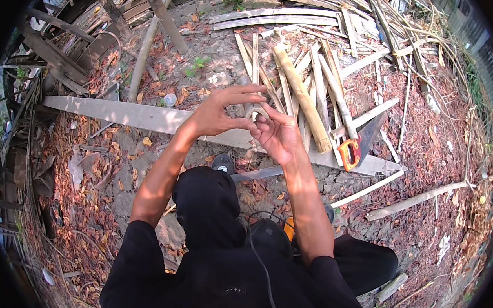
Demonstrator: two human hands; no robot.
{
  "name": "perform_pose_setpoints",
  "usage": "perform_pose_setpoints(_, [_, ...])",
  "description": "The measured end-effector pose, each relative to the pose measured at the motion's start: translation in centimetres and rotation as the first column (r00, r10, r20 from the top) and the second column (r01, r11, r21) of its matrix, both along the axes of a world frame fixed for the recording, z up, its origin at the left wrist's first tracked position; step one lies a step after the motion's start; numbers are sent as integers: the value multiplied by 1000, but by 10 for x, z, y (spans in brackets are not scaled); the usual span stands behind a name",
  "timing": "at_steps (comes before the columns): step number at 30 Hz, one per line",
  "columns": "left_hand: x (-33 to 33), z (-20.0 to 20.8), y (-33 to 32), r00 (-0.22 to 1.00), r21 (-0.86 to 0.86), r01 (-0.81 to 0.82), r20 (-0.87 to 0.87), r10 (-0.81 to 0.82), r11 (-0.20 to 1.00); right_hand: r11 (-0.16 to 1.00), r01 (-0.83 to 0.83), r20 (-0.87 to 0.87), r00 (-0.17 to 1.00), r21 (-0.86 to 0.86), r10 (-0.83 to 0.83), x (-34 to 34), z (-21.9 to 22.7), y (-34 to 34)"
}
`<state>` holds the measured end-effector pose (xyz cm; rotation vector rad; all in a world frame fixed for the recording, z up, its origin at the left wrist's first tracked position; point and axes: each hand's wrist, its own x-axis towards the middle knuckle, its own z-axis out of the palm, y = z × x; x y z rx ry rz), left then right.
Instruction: The person splits bamboo strips into thinner pieces using a machete and a wooden mallet. They position the bamboo on a wooden plank and strike it repeatedly to separate the layers. Later, they use a lighter to singe the edges of the bamboo strips.
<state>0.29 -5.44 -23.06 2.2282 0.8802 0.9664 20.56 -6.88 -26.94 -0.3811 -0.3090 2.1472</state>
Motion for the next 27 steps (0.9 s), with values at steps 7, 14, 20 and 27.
perform_pose_setpoints(7, [5,48,33,897,342,-442,195,398,829,820,-94,500,830,564,-249,-19,72,23])
perform_pose_setpoints(14, [16,93,79,905,400,-418,255,340,816,4,-236,12,33,972,-999,-36,105,99])
perform_pose_setpoints(20, [26,114,71,889,309,-451,240,390,837,-46,-291,-35,44,956,-998,-25,137,98])
perform_pose_setpoints(27, [22,104,69,874,288,-485,138,466,826,189,-307,242,144,933,-960,-21,136,95])
